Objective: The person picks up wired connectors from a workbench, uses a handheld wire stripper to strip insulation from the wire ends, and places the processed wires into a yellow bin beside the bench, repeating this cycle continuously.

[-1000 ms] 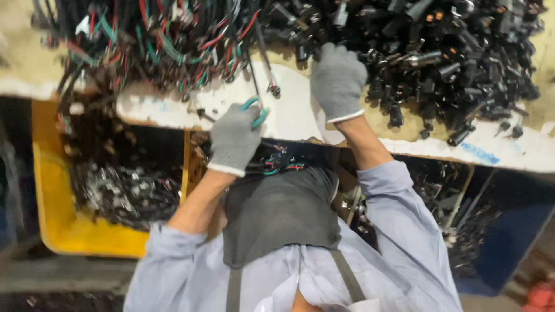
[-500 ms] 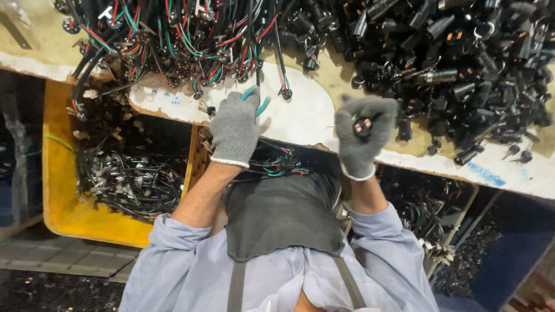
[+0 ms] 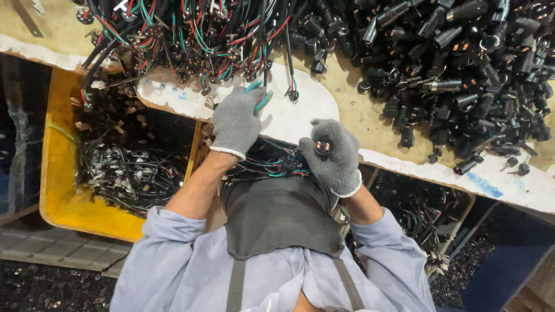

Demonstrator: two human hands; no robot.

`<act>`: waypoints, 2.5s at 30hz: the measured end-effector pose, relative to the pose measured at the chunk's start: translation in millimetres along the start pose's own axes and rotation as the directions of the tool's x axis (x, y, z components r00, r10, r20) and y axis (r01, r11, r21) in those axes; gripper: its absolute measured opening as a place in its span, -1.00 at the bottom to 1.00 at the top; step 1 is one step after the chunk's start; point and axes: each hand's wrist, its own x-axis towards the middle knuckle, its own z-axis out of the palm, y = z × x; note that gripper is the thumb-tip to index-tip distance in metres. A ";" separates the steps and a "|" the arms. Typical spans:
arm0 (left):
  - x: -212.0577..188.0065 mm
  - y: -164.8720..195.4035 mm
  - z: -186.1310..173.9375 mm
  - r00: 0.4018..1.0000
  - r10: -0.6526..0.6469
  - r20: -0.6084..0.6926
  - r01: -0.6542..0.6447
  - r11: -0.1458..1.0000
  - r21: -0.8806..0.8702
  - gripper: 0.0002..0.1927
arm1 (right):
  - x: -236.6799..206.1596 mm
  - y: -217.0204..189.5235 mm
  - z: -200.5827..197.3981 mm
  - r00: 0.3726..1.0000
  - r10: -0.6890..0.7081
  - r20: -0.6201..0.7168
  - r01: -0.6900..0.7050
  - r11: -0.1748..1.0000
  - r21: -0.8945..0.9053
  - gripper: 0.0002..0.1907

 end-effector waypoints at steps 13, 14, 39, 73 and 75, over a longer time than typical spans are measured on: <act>-51.7 65.5 -63.7 0.924 -0.036 0.380 0.349 0.483 -0.803 -0.66 | 17.7 -2.8 3.1 0.909 -0.199 0.366 0.145 0.975 0.171 -0.34; -51.4 66.7 -60.5 0.950 -0.005 0.311 0.275 0.480 -0.833 -0.67 | 15.5 -1.1 4.9 0.906 -0.178 0.385 0.105 0.973 0.204 -0.34; -32.7 49.3 -5.2 0.975 0.179 -0.128 -0.197 0.970 -0.142 -0.81 | 3.6 -14.4 20.7 0.672 -0.389 0.630 0.506 0.862 -0.008 -0.67; -27.0 -27.1 -55.1 0.969 -0.039 0.244 0.247 0.169 -0.954 -0.60 | -8.5 -15.3 43.8 0.876 0.033 0.482 0.017 0.995 -0.098 -0.72; -57.1 -14.4 -61.3 0.986 0.067 0.155 0.143 0.155 -0.978 -0.62 | -5.5 -15.6 44.3 0.906 -0.040 0.421 0.072 0.996 -0.059 -0.63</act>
